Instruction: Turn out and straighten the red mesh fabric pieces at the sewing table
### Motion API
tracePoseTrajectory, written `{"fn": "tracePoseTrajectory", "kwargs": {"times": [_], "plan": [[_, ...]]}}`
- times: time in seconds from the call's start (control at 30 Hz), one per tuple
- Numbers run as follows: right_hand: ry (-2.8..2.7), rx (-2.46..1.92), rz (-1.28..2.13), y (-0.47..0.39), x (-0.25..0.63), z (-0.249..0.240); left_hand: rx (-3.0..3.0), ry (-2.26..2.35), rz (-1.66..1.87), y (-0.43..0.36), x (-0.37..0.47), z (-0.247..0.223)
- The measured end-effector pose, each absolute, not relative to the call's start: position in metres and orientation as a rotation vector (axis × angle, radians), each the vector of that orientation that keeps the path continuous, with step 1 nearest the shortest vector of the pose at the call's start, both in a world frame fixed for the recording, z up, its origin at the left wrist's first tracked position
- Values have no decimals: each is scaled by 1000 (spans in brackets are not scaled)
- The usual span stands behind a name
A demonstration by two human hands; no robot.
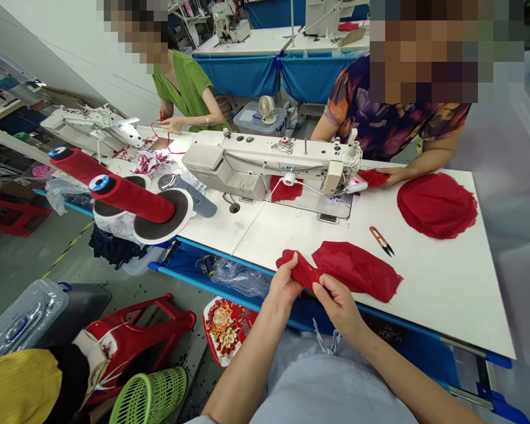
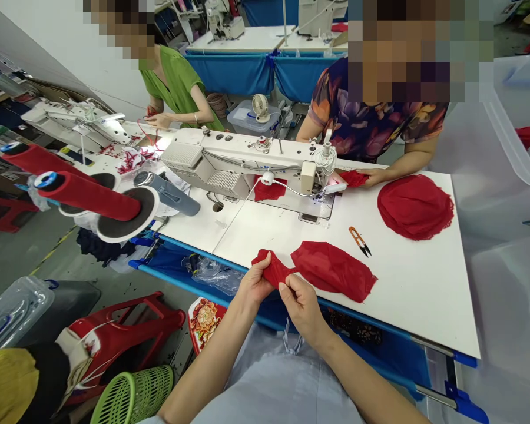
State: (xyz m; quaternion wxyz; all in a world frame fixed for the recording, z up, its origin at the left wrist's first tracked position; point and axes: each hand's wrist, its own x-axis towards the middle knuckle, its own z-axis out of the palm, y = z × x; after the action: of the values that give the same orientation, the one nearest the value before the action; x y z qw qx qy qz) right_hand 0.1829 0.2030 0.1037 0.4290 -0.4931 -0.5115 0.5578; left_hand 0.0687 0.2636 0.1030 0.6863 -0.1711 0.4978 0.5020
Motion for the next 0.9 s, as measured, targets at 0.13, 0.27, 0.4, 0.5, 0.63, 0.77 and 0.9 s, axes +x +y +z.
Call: {"fn": "tracePoseTrajectory", "kwargs": {"times": [0.13,0.27,0.4,0.5,0.63,0.77,0.9], "plan": [[-1209,-1227,1538,204,194,94,-245,1085,1132,254,63,101],[-1121,-1284,1548,205,205,84,19,1094,1107,257,56,102],[-1120,-1446,1434,215,217,72,423,1123,1042,281,44,96],[-1130,-1537,1375,222,233,60,640,1351,973,300,32,77],[-1008,-1765,1116,214,275,40,750,1680,992,311,17,52],[-836,-2047,880,190,323,24,1072,1933,963,298,22,48],[-851,-2241,815,177,339,20,1864,1916,532,283,55,49]]}}
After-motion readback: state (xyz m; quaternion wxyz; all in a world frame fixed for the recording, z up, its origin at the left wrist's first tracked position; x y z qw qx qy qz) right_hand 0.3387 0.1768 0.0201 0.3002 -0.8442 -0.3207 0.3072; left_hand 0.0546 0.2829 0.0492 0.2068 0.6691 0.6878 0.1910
